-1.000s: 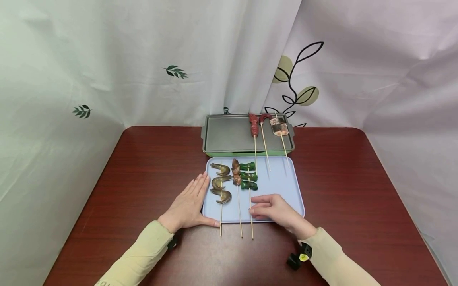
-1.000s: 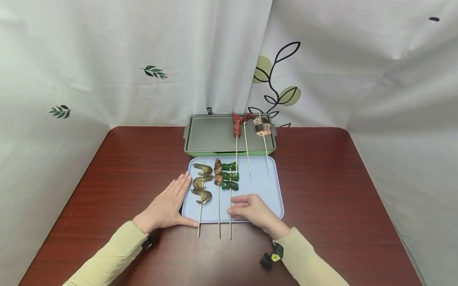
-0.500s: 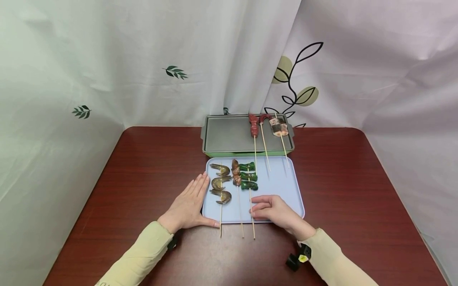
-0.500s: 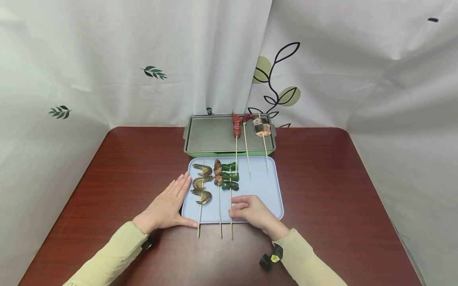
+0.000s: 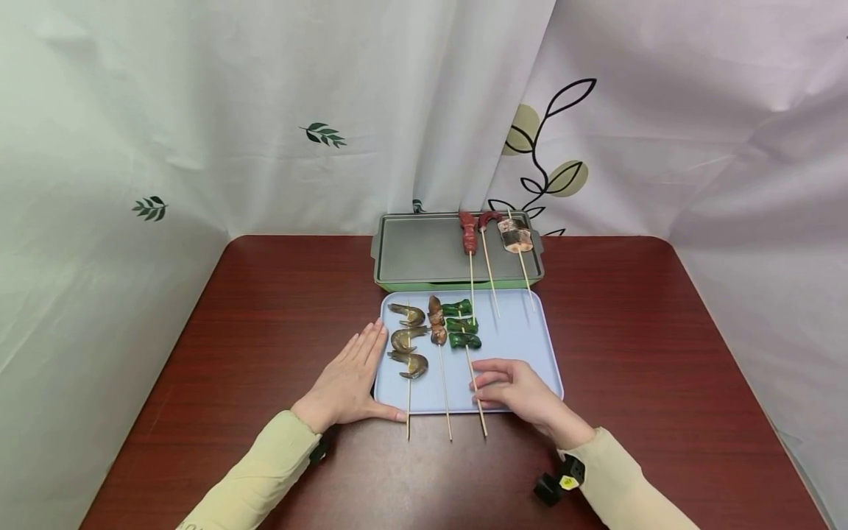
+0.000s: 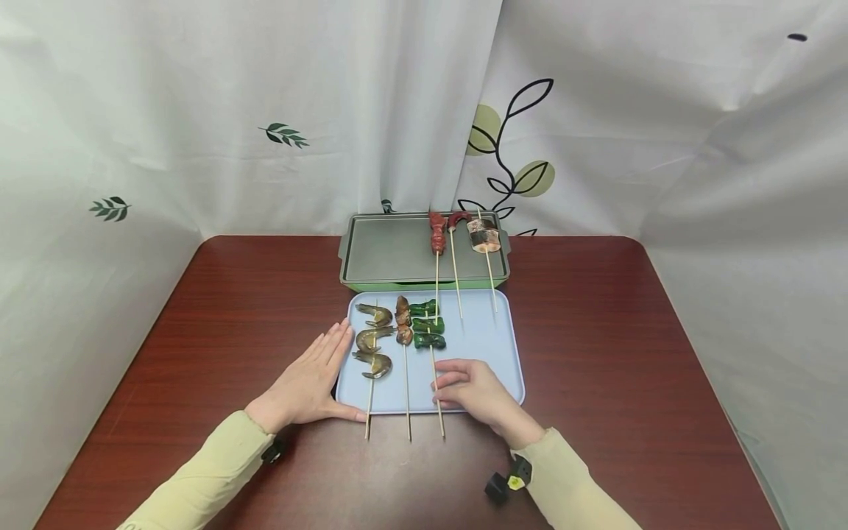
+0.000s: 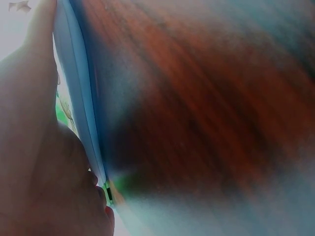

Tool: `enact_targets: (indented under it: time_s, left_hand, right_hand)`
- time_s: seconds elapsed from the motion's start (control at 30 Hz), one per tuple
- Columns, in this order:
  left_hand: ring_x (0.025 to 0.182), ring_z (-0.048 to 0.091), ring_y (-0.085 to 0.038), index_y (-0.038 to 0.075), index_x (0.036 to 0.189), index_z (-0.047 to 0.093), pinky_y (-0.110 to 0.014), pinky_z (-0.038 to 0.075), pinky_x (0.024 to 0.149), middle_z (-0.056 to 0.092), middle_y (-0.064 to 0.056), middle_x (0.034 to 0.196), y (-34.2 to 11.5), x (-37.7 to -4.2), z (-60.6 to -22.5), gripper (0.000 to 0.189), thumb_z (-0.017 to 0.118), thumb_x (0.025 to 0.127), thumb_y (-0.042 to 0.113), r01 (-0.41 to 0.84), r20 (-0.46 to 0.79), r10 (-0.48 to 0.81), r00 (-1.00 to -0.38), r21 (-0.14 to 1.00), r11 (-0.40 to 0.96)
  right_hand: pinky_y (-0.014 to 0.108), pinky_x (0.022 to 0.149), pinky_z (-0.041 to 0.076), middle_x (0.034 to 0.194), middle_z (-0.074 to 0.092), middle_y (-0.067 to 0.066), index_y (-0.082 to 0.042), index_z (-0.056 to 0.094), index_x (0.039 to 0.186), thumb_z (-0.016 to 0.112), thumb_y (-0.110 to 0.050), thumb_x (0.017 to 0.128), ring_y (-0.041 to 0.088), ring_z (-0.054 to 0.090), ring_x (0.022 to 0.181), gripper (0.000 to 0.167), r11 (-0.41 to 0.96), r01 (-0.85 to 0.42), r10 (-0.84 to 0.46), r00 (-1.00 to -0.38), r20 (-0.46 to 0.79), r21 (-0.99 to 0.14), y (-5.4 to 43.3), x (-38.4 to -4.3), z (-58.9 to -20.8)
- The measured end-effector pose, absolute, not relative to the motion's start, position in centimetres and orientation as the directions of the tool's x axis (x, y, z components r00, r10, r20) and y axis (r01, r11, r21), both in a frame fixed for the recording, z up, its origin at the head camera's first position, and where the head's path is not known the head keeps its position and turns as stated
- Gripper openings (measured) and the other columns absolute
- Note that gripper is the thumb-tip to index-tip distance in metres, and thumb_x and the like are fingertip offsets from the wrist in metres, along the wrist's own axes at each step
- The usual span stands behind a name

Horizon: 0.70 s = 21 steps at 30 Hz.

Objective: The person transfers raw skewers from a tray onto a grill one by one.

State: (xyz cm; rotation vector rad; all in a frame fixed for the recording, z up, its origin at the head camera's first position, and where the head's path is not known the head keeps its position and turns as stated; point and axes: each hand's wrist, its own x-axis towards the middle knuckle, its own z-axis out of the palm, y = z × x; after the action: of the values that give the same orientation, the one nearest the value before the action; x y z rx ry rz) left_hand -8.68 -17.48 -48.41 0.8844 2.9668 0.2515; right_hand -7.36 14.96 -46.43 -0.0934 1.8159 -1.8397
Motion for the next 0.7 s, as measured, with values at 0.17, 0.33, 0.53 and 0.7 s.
enact_targets:
  time_s: [0.17, 0.33, 0.53, 0.7]
  left_hand:
    - [0.152, 0.016, -0.036, -0.010, 0.157, 0.020, -0.045, 0.017, 0.122, 0.014, -0.026, 0.165, -17.4, -8.7, -48.0, 0.145, 0.061, 0.064, 0.093, 0.534, -0.007, 0.542, -0.841, 0.151, 0.832]
    - [0.152, 0.016, -0.037, -0.010, 0.157, 0.020, -0.045, 0.015, 0.123, 0.014, -0.026, 0.165, -17.3, -8.7, -48.0, 0.146, 0.062, 0.063, 0.093, 0.533, -0.007, 0.540, -0.842, 0.152, 0.833]
    - [0.152, 0.015, -0.036, -0.010, 0.157, 0.020, -0.045, 0.016, 0.123, 0.013, -0.026, 0.165, -17.3, -8.7, -48.0, 0.145, 0.062, 0.063, 0.093, 0.532, -0.008, 0.539, -0.842, 0.154, 0.833]
    - [0.152, 0.016, -0.037, -0.009, 0.157, 0.020, -0.045, 0.016, 0.123, 0.013, -0.026, 0.165, -17.3, -8.7, -48.0, 0.145, 0.061, 0.064, 0.094, 0.533, -0.011, 0.541, -0.841, 0.155, 0.832]
  right_hand:
    - [0.036, 0.081, 0.060, 0.105, 0.068, 0.023, 0.021, 0.044, 0.139, 0.066, 0.008, 0.091, 0.018, 0.069, 0.091, 0.055, 0.053, 0.321, -0.415, -0.854, -0.313, -0.946, 15.3, -7.2, -46.4]
    - [0.034, 0.080, 0.060, 0.105, 0.069, 0.022, 0.021, 0.045, 0.139, 0.065, 0.008, 0.092, 0.017, 0.069, 0.090, 0.053, 0.061, 0.310, -0.409, -0.860, -0.307, -0.949, 15.9, -7.2, -46.6]
    - [0.036, 0.079, 0.061, 0.102, 0.069, 0.016, 0.019, 0.047, 0.139, 0.063, 0.007, 0.093, 0.018, 0.070, 0.090, 0.050, 0.061, 0.345, -0.404, -0.850, -0.340, -0.936, 16.3, -7.2, -46.7]
    - [0.035, 0.076, 0.061, 0.101, 0.069, 0.014, 0.018, 0.049, 0.138, 0.064, 0.006, 0.094, 0.017, 0.070, 0.089, 0.049, 0.068, 0.363, -0.401, -0.843, -0.358, -0.929, 16.6, -7.2, -46.8]
